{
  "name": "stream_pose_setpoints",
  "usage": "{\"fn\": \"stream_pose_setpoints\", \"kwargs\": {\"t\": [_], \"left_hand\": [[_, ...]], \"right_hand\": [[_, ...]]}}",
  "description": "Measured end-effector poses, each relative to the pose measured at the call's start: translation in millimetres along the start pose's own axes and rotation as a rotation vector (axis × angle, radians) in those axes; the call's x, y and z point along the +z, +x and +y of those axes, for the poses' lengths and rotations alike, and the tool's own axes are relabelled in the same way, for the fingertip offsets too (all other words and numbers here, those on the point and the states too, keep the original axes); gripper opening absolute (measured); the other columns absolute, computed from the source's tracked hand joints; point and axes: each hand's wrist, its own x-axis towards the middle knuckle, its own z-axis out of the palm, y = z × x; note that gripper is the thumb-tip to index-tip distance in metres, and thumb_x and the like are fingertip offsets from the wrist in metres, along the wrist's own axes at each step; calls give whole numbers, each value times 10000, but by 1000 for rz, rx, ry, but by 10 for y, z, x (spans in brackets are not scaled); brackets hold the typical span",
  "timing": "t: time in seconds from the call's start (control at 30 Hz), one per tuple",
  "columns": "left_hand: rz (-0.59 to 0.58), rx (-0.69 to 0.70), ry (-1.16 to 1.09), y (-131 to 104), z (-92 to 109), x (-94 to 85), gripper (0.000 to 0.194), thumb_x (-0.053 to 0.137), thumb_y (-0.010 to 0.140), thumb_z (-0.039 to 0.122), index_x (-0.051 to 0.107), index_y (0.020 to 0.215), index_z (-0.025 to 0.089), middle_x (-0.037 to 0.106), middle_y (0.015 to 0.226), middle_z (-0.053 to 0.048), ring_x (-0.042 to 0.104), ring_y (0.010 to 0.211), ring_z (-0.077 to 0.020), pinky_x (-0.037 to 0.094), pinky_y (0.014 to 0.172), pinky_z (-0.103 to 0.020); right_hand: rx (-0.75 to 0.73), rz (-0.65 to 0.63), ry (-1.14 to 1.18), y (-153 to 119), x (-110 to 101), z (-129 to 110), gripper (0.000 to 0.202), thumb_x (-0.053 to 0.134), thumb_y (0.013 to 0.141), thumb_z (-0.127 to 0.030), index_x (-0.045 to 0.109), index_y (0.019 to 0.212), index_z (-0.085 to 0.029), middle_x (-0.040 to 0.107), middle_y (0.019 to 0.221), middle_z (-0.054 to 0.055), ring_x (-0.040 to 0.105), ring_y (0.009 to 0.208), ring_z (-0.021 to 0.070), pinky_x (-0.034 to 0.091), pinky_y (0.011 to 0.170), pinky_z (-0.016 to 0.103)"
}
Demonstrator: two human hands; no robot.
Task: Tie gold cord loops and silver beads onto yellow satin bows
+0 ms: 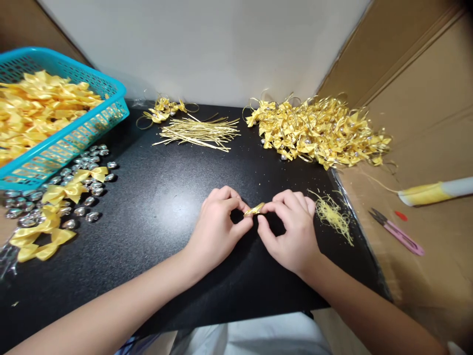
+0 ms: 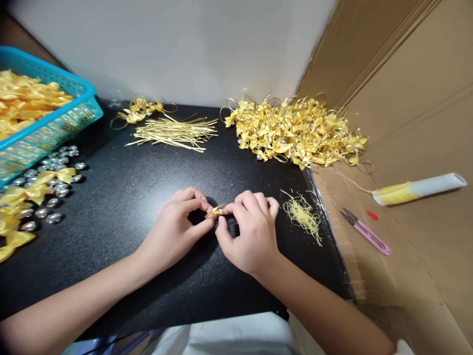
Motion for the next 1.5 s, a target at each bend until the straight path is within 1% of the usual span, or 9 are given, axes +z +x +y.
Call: {"fn": "stream_pose_setpoints", "kwargs": {"t": [0.1,0.3,0.57,0.73,0.93,1.07,1.27,1.4,1.5], "left_hand": [[30,56,56,-18,9,4,73,621,811,236,639,753,194,582,895,-26,503,909,-195,384,797,-356],[91,193,176,-51,-8,35,45,629,820,217,624,793,181,578,911,-33,500,876,-190,377,744,-342],[104,221,203,-46,-34,32,69,625,837,233,631,793,179,588,912,-44,506,877,-193,380,747,-341],[51,165,146,-13,-34,20,59,623,825,211,634,779,177,579,916,-39,496,888,-190,379,775,-346],[-3,63,-1,26,-28,6,89,615,810,198,612,724,174,575,875,-14,498,893,-169,372,821,-326],[-77,0,-143,55,-36,-19,124,604,818,222,601,711,159,583,851,-6,527,869,-147,389,817,-294],[-227,-114,-349,74,-60,-30,206,573,856,337,649,780,162,642,762,6,537,706,-111,381,645,-235],[-269,-168,-565,65,-92,-5,232,614,827,371,661,820,144,675,815,-21,570,747,-117,434,697,-228],[-285,-201,-651,64,-94,5,237,665,780,361,664,817,127,679,816,-38,580,739,-117,454,702,-231]], "right_hand": [[-40,-66,-43,6,-4,5,133,566,828,-249,591,714,-188,603,757,8,521,794,178,272,829,389],[-123,-123,-137,1,18,-2,154,497,864,-208,569,731,-180,610,751,5,501,778,173,243,845,412],[-121,-75,-40,48,111,64,247,494,851,-166,523,605,-171,570,648,-19,457,675,126,248,750,356],[-126,-12,39,70,134,89,250,510,825,-145,521,576,-169,554,608,-29,448,635,112,256,726,341],[-137,67,52,106,52,100,242,526,804,-126,533,567,-171,551,588,-26,449,628,117,257,725,343],[-149,38,77,124,21,116,225,530,811,-126,558,592,-171,581,618,-23,458,636,119,248,721,345],[-146,-7,98,112,30,130,225,546,812,-155,565,588,-173,572,618,-28,467,642,117,256,745,350],[-158,-6,102,102,40,128,213,551,794,-157,572,583,-176,567,610,-28,465,627,115,259,745,351],[-171,-9,104,97,42,131,202,554,778,-149,574,579,-177,569,605,-28,467,625,115,259,741,351]]}}
